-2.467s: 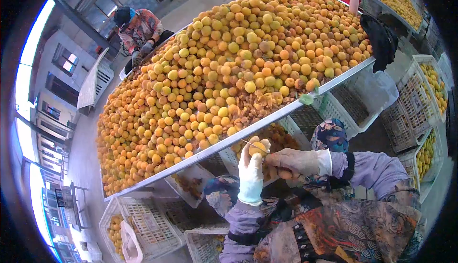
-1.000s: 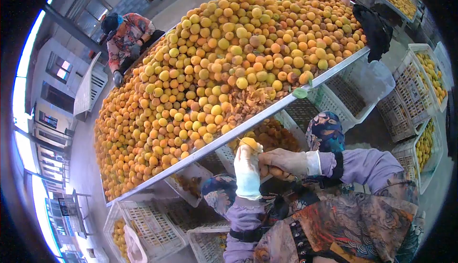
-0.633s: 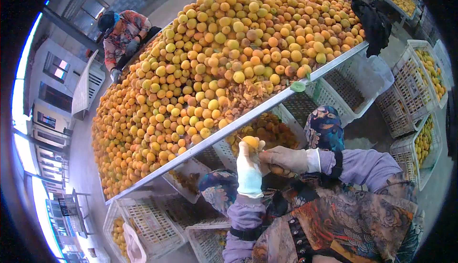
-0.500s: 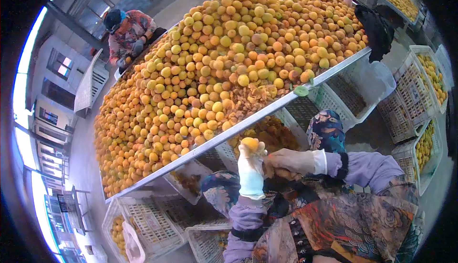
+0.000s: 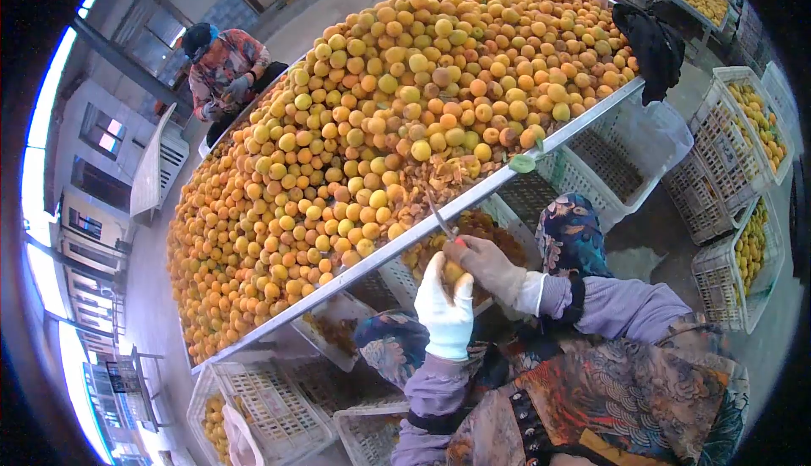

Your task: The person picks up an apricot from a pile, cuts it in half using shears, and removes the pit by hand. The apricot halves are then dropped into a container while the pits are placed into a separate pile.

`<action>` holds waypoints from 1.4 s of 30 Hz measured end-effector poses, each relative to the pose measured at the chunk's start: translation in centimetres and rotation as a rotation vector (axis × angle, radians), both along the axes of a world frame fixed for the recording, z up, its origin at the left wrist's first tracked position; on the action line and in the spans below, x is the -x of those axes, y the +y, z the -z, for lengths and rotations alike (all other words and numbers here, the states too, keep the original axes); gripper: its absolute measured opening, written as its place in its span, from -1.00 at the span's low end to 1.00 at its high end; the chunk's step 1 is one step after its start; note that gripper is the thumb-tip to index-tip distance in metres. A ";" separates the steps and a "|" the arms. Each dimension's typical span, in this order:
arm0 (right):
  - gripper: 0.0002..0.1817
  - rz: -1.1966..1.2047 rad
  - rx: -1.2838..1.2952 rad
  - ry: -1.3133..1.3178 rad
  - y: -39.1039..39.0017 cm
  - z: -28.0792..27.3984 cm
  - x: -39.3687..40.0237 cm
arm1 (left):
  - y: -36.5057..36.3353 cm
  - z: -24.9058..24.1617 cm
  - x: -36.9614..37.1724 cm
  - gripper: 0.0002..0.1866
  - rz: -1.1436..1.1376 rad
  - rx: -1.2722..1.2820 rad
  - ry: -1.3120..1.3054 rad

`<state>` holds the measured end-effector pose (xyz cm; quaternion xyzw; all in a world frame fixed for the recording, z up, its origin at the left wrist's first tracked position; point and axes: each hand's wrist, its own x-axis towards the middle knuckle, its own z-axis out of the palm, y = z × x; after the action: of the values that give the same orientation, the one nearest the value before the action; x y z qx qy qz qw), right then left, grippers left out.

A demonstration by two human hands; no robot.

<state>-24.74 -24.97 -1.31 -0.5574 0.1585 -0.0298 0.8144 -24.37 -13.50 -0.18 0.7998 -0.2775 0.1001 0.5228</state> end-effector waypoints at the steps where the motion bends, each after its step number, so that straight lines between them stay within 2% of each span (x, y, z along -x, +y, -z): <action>1: -0.69 0.017 -0.033 0.012 0.2 0.1 0.0 | 0.2 0.3 0.0 -0.53 -0.024 -0.052 -0.048; 3: -0.70 0.040 -0.066 0.021 0.5 0.0 0.0 | 0.2 0.6 -0.2 -0.53 -0.043 -0.103 -0.100; 5: -0.71 0.056 -0.188 -0.025 0.7 -0.4 -0.1 | -0.1 1.0 -0.7 -0.54 -0.133 -0.104 -0.324; 10: -0.74 0.194 -0.332 -0.033 1.7 -1.1 -1.5 | -1.4 0.3 -1.6 -0.60 -0.144 -0.075 -0.234; 12: -0.73 0.229 -0.144 -0.054 1.8 -0.4 -2.0 | -2.1 0.3 -1.5 -0.65 -0.204 0.110 0.043; 13: -0.68 0.245 -0.040 -0.037 1.8 -0.3 -2.2 | -2.7 0.3 -1.5 -0.69 -0.229 0.173 0.069; 14: -0.68 0.245 -0.044 -0.032 1.8 -0.2 -2.5 | -2.9 0.4 -1.6 -0.69 -0.230 0.168 0.073; 16: -0.75 0.226 0.218 0.013 1.6 -1.1 -2.8 | -3.2 0.8 -2.0 -0.71 -0.248 0.334 0.240; 18: -0.73 0.257 0.262 0.014 1.6 -1.6 -2.8 | -3.3 1.2 -2.2 -0.72 -0.237 0.381 0.281; 20: -0.73 0.196 0.418 0.058 1.6 -1.6 -2.8 | -3.3 1.9 -2.2 -0.72 -0.225 0.557 0.442; 22: -0.72 0.200 0.494 0.064 1.7 -1.2 -2.9 | -3.2 2.3 -2.1 -0.70 -0.225 0.604 0.538; 24: -0.66 0.167 0.724 -0.017 1.6 -0.9 -2.9 | -2.8 3.1 -2.2 -0.69 -0.179 0.687 0.624; 25: -0.67 0.135 0.749 -0.006 1.5 -1.1 -2.6 | -2.9 3.2 -2.4 -0.71 -0.127 0.799 0.730; 26: -0.67 0.131 0.746 0.008 1.5 -1.0 -2.5 | -2.9 3.2 -2.3 -0.71 -0.133 0.794 0.743; 28: -0.67 0.071 0.854 -0.029 1.2 -0.9 -2.4 | -3.2 1.2 -1.8 -0.69 -0.167 1.032 1.085; 29: -0.67 0.060 0.863 -0.056 1.1 -0.9 -2.3 | -3.1 2.1 -1.5 -0.62 -0.192 0.885 0.946; 32: -0.72 0.051 0.730 -0.033 0.8 -1.1 -1.9 | -1.9 5.2 -1.8 -0.62 -0.186 0.766 0.850; 33: -0.68 0.021 0.647 0.037 0.7 -1.1 -1.8 | -1.7 4.1 -1.3 -0.64 -0.186 0.552 0.638; 34: -0.68 0.020 0.651 0.032 0.5 -1.0 -1.8 | -1.7 3.4 -1.0 -0.64 -0.186 0.558 0.634; 36: -0.66 0.030 0.315 0.132 0.7 -0.5 -1.5 | -1.5 2.9 -0.5 -0.67 -0.195 0.181 0.232; 37: -0.65 0.044 0.205 0.119 1.1 0.9 -2.1 | -1.5 3.0 -0.6 -0.68 -0.215 0.102 0.157; 41: -0.68 0.121 0.154 0.111 1.5 1.8 -2.3 | -2.2 3.1 -0.5 -0.70 -0.232 0.223 0.328; 42: -0.67 0.130 0.292 0.117 1.3 0.5 -2.0 | -2.2 3.3 -0.7 -0.71 -0.223 0.329 0.439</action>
<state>-22.73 -23.68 -1.79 -0.6593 0.2351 -0.0727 0.7104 -23.66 -15.67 -3.46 0.7324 -0.0483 0.0250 0.6787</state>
